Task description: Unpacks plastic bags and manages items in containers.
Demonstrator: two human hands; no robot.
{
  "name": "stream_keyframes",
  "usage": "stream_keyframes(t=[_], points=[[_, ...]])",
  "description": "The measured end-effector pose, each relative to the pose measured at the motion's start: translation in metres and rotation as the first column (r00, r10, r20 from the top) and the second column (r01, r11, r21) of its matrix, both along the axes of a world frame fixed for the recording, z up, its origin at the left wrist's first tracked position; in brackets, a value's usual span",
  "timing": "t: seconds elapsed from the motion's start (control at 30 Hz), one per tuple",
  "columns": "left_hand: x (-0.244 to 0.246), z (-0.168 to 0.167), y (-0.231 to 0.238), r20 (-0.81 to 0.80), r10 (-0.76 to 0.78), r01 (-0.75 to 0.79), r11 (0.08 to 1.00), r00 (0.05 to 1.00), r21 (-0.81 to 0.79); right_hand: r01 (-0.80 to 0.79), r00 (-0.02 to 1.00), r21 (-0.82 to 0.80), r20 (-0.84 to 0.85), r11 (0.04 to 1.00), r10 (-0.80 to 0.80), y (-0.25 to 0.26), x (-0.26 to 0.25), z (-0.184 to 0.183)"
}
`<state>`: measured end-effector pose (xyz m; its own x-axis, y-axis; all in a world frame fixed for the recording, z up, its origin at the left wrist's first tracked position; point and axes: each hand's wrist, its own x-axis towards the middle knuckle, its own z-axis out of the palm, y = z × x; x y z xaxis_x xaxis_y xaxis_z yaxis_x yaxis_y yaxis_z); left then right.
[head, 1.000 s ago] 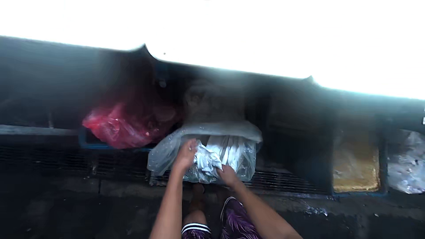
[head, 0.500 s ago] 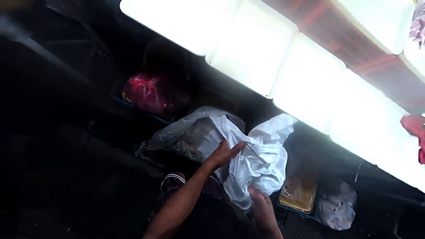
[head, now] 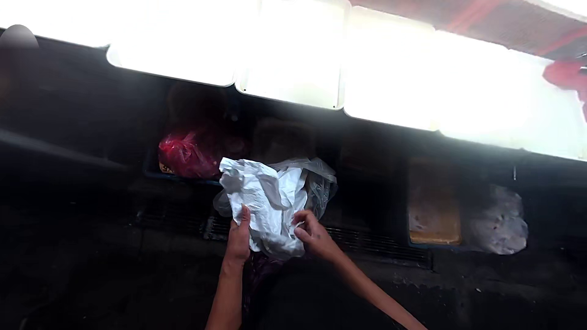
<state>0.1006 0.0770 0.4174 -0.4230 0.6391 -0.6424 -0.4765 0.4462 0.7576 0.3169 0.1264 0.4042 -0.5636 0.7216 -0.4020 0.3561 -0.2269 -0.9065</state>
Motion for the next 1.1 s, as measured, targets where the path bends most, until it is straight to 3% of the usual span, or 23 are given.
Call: stream_keyframes(t=[0.1, 0.2, 0.3, 0.37, 0.43, 0.5, 0.53, 0.6, 0.63, 0.67, 0.73, 0.8, 0.87, 0.93, 1.0, 1.03, 1.07, 1.1], points=[[0.029, 0.005, -0.006, 0.121, -0.108, 0.087, 0.982, 0.987, 0.165, 0.186, 0.982, 0.017, 0.014, 0.982, -0.186, 0.009, -0.013, -0.007], [0.039, 0.006, 0.001, 0.113, 0.024, -0.054, 0.962, 0.993, 0.268, 0.209, 0.978, 0.137, -0.021, 0.968, -0.208, 0.013, -0.047, 0.006], [-0.016, -0.006, -0.004, -0.141, 0.255, -0.211, 0.939, 0.957, 0.272, 0.117, 0.991, 0.425, 0.015, 0.898, -0.136, -0.001, -0.055, 0.013], [-0.066, -0.02, -0.023, -0.118, 0.386, -0.354, 0.908, 0.915, 0.225, 0.092, 0.992, 0.442, 0.032, 0.892, -0.118, -0.005, -0.043, 0.017], [-0.1, -0.016, -0.047, -0.162, 0.346, -0.308, 0.926, 0.924, 0.218, 0.235, 0.968, 0.338, 0.001, 0.911, -0.25, 0.004, -0.023, 0.019], [-0.1, -0.002, -0.045, -0.365, 0.304, -0.232, 0.946, 0.88, 0.229, 0.47, 0.882, 0.195, -0.132, 0.861, -0.451, 0.031, 0.007, 0.02], [-0.095, 0.002, -0.048, -0.477, 0.289, -0.208, 0.954, 0.83, 0.216, 0.591, 0.795, 0.071, -0.217, 0.804, -0.566, 0.042, 0.023, 0.021], [-0.081, 0.007, -0.053, -0.612, 0.295, -0.216, 0.955, 0.734, 0.202, 0.773, 0.515, -0.253, -0.283, 0.581, -0.809, 0.058, 0.05, 0.021], [-0.069, 0.012, -0.052, -0.62, 0.301, -0.239, 0.954, 0.725, 0.183, 0.803, 0.387, -0.365, -0.281, 0.471, -0.878, 0.064, 0.062, 0.02], [-0.053, 0.023, -0.049, -0.601, 0.305, -0.283, 0.95, 0.739, 0.134, 0.814, 0.327, -0.401, -0.283, 0.421, -0.902, 0.062, 0.07, 0.017], [-0.017, 0.042, -0.039, -0.495, 0.299, -0.345, 0.939, 0.816, 0.0, 0.8, 0.474, -0.245, -0.298, 0.547, -0.828, 0.038, 0.075, -0.001], [0.001, 0.03, -0.044, -0.434, 0.193, -0.239, 0.97, 0.88, -0.052, 0.648, 0.727, -0.084, -0.228, 0.757, -0.648, 0.001, 0.06, -0.028], [0.012, 0.0, -0.033, -0.383, 0.088, -0.146, 0.981, 0.92, -0.125, 0.433, 0.888, -0.118, -0.119, 0.894, -0.445, -0.021, 0.022, -0.053], [0.032, -0.034, -0.016, -0.217, 0.013, -0.073, 0.96, 0.976, -0.27, 0.214, 0.967, -0.184, -0.101, 0.959, -0.235, -0.03, -0.029, -0.064], [0.043, -0.055, 0.002, -0.093, -0.029, 0.01, 0.979, 0.995, -0.202, 0.146, 0.973, -0.181, -0.153, 0.973, -0.175, -0.015, -0.064, -0.061], [0.045, -0.055, 0.011, -0.091, 0.019, -0.032, 0.989, 0.996, -0.147, 0.232, 0.948, -0.243, -0.161, 0.942, -0.274, -0.001, -0.064, -0.052], [0.043, -0.049, 0.018, -0.086, 0.086, -0.094, 0.992, 0.993, -0.084, 0.402, 0.866, -0.341, -0.161, 0.85, -0.474, 0.015, -0.05, -0.038], [0.039, -0.034, 0.016, -0.012, 0.149, -0.15, 0.989, 0.989, -0.016, 0.565, 0.689, -0.49, -0.164, 0.664, -0.706, 0.031, -0.024, -0.023]])
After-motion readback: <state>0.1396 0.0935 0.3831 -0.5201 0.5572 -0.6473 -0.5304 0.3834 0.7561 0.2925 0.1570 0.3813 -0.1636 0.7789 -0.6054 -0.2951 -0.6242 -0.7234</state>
